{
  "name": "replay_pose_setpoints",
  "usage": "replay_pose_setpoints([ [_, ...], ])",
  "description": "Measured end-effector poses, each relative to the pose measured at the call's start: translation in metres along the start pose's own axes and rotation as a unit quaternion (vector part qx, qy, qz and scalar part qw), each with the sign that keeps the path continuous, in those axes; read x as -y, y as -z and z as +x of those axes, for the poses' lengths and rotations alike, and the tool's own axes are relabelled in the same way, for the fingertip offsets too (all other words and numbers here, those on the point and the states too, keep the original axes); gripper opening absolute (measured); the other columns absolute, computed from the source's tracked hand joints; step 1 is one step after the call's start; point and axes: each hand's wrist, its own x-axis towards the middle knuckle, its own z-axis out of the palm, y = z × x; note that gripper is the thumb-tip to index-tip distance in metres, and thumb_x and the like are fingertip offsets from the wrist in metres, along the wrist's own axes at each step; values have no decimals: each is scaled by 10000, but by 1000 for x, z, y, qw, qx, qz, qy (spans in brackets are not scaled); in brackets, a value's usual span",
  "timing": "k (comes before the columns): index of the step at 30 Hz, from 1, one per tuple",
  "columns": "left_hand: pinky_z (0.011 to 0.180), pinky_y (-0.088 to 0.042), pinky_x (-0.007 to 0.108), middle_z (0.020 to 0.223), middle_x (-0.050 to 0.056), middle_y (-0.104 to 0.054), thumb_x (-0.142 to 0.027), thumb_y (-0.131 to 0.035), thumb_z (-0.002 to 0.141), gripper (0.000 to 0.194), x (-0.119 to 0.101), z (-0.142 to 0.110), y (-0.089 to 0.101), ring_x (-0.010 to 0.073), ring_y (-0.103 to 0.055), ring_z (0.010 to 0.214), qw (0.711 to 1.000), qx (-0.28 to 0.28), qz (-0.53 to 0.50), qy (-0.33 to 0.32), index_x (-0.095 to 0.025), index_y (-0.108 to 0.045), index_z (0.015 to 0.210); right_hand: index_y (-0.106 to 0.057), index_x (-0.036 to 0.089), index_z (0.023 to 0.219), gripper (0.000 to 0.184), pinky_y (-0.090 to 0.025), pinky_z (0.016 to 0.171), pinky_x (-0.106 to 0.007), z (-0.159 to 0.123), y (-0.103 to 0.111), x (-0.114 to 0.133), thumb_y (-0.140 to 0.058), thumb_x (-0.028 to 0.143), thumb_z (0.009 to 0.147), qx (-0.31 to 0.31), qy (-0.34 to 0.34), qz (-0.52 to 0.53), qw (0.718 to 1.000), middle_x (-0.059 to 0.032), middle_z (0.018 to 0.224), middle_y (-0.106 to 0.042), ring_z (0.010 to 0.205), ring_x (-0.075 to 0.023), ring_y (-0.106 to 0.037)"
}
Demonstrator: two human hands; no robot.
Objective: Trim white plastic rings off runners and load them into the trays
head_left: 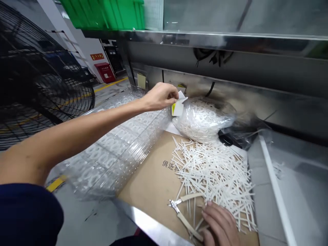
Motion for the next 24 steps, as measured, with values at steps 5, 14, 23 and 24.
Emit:
replay_pose_setpoints([
  [5, 705, -547, 298, 942, 74, -763, -135, -667, 796, 262, -78, -94, 31, 157, -668, 771, 974, -39, -215, 55, -138, -765, 1038, -673, 163, 1305, 369, -622, 996, -510, 24, 18, 38, -606, 65, 955, -59, -72, 71, 993, -163, 1246, -731, 1214, -318, -698],
  [14, 901, -633, 294, 1425, 103, -507, -197, -873, 798, 739, -199, -244, -48, 165, -671, 1022, 868, 37, -494, 24, -313, -604, 1476, -706, 231, 1256, 511, -677, 771, -450, 15, 27, 88, -538, 648, 1013, -81, -437, 571, 691, -135, 1177, -792, 1005, -336, -790],
  [23, 952, -667, 323, 1517, 82, -370, -211, -913, 753, 829, -218, -284, -97, 231, -660, 1164, 789, 61, -603, 98, -379, -589, 1497, -784, 204, 1057, 233, -619, 588, -301, -46, 33, 113, -726, 415, 980, -43, -455, 554, 695, -53, 912, -803, 671, -202, -753],
  [24, 967, -664, 326, 1513, 80, -378, -206, -918, 745, 829, -219, -286, -98, 242, -661, 1184, 781, 58, -613, 105, -377, -598, 1490, -783, 202, 1029, 213, -611, 582, -288, -49, 33, 116, -720, 401, 988, -39, -456, 542, 705, -43, 872, -795, 639, -186, -740],
])
